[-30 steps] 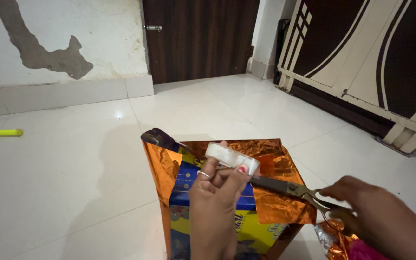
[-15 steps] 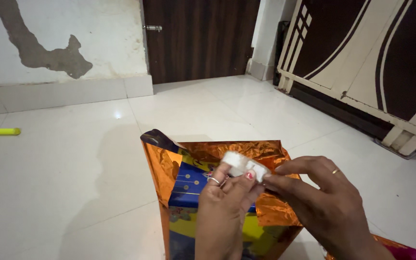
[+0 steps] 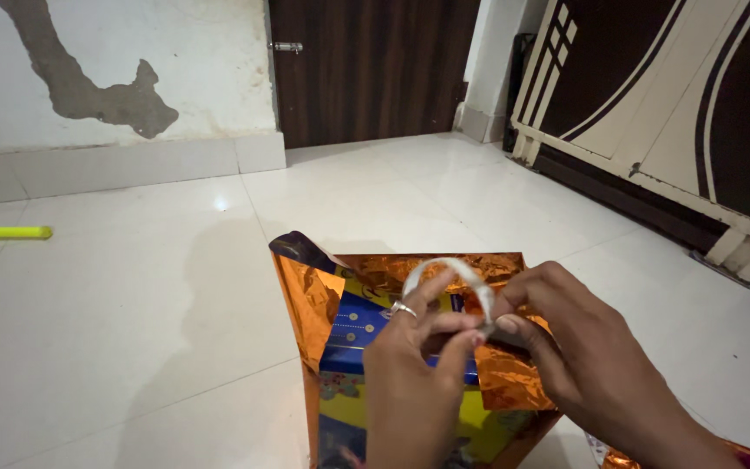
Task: The person wraps a rectangular box with orange metallic paper, folds the edges, and secures them with clear tape. They use scissors to cut tape and paper, then handle a white ribbon and pink tissue paper, preparing to decorate the wrapped box.
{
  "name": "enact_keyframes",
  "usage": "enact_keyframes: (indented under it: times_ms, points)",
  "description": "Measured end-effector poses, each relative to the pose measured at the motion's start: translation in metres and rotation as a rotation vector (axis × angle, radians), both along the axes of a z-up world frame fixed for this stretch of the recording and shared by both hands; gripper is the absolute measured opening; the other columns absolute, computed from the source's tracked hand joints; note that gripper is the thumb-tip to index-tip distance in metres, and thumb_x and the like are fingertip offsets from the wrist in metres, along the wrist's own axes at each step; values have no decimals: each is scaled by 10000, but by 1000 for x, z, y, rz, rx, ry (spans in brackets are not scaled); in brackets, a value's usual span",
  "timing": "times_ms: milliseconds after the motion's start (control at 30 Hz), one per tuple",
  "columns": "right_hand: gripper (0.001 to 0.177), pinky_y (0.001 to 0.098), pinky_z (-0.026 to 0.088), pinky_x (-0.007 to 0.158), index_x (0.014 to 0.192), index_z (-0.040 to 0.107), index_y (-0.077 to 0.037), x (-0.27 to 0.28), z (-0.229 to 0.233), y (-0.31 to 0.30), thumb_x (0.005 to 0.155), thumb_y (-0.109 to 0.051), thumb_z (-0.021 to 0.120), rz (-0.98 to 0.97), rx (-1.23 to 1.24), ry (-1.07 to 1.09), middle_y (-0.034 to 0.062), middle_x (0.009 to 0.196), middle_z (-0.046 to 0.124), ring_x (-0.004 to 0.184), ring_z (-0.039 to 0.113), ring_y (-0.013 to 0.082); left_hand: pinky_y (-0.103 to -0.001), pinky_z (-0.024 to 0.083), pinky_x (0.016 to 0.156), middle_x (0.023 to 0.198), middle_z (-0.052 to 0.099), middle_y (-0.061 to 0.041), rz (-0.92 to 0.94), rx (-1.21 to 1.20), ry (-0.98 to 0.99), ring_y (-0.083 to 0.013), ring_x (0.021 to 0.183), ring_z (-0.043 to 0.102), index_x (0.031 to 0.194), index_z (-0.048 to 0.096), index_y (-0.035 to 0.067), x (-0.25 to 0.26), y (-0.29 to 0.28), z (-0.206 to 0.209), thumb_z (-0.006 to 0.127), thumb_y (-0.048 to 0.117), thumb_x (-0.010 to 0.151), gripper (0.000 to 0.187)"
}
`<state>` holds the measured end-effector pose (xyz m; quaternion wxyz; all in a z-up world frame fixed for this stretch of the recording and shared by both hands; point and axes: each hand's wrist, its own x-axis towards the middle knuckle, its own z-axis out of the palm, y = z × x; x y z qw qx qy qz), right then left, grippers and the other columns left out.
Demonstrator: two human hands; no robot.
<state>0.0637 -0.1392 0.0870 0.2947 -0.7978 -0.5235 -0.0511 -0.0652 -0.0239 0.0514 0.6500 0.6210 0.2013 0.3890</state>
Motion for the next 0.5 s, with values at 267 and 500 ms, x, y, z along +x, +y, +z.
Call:
enact_keyframes:
  times_ms: [267,500]
  points:
    - [250,358,557,757,1051,669,-85,12,4,1,1033,-305,552,-148,-49,342,92,903,643,836,625,210,-283,621,718,934,805,-83,108,187,54,-144,873,808,1369,634,133,-1,1,2,706,-13,824,569]
    - [343,330,526,776,985,674,-14,30,-3,5,1019,-312,510,-192,113,1006,131,846,687,813,628,216,-305,622,734,972,802,-117,126,300,24,-185,921,815,1198,686,40,-3,4,-1,698,14,874,324]
